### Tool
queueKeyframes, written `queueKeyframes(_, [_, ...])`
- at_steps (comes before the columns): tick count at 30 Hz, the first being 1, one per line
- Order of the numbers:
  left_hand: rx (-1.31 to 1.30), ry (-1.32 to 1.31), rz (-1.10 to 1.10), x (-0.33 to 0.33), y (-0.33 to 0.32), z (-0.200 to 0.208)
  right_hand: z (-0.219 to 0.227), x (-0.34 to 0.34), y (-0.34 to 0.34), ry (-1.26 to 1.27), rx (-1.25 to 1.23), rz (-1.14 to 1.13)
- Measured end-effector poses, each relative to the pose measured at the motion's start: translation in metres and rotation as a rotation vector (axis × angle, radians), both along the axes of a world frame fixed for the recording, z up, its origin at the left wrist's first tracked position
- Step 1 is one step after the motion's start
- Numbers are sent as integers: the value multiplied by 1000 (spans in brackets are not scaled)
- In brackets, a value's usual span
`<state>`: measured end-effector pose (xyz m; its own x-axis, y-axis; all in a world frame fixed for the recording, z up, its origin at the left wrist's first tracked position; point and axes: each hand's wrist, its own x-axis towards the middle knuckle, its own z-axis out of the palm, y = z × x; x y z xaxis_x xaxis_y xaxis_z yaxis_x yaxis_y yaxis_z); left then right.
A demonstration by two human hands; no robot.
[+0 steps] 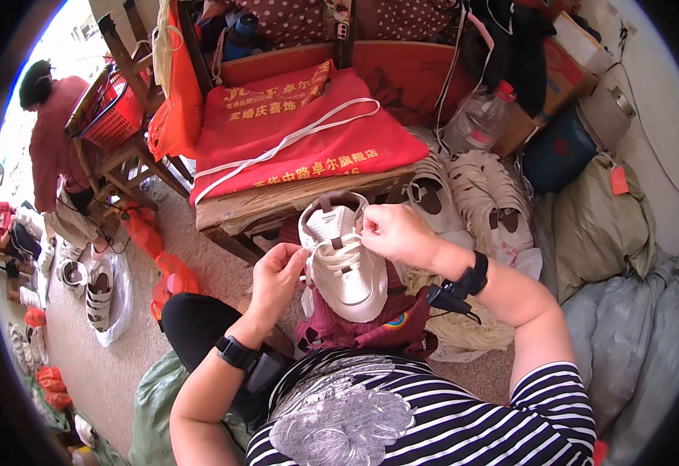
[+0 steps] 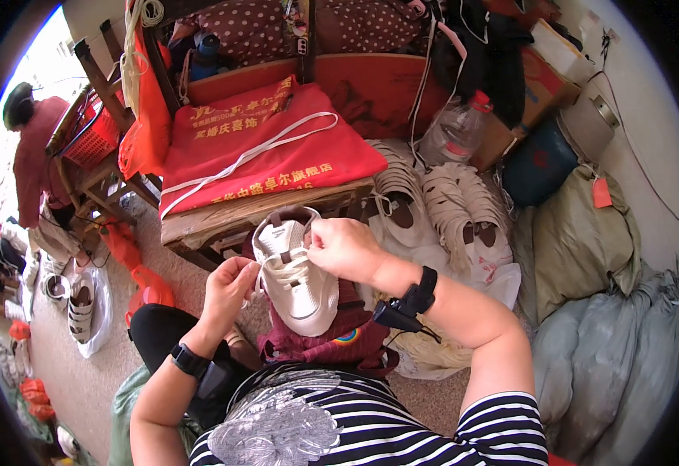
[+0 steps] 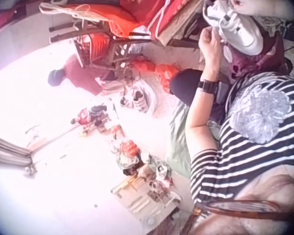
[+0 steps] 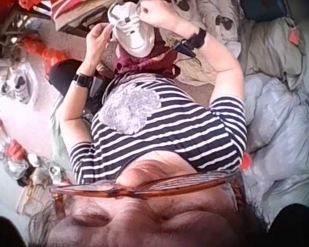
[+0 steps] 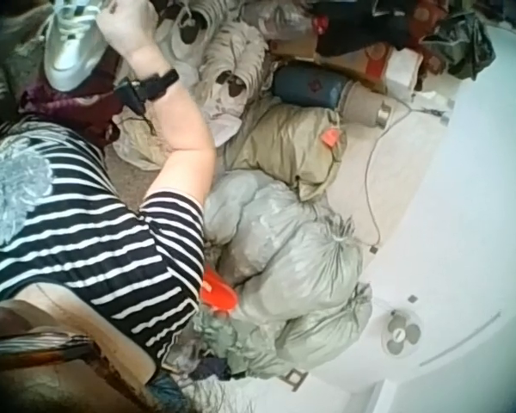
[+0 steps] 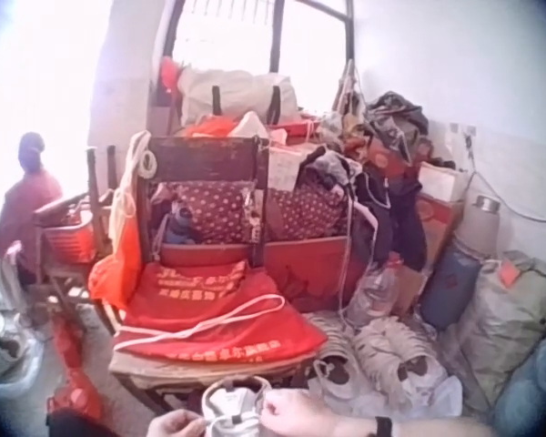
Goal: The recorder is lacing a white shoe in a workshop setting with other workers visible.
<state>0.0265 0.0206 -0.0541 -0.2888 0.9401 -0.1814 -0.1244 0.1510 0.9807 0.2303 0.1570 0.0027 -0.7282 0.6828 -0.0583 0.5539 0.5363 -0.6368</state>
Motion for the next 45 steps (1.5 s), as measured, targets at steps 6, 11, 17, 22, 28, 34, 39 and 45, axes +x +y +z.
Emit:
queueKeyframes(6, [13, 103, 28, 2, 1, -3, -9, -6, -3, -79, 638, 244])
queueKeyframes(11, [-65, 221, -26, 0, 5, -4, -1, -2, 2, -180, 665, 391])
queueKeyframes(17, [87, 923, -99, 6, 20, 24, 12, -6, 15, -247, 682, 549])
queueKeyframes(22, [416, 1248, -294, -21, 38, 52, 17, -7, 35, 14, 818, 532])
queueKeyframes(28, [421, 969, -697, -50, 51, 52, 13, 0, 55, -59, 354, 664])
queueKeyframes(34, [283, 912, -557, -33, 53, 34, -8, -1, 51, 25, -146, 339])
queueKeyframes(39, [299, 869, -158, -15, 43, 15, -16, -12, 31, 171, -152, 62])
queueKeyframes(45, [570, 603, 40, -9, 40, 125, 88, -30, 9, 677, -590, 245])
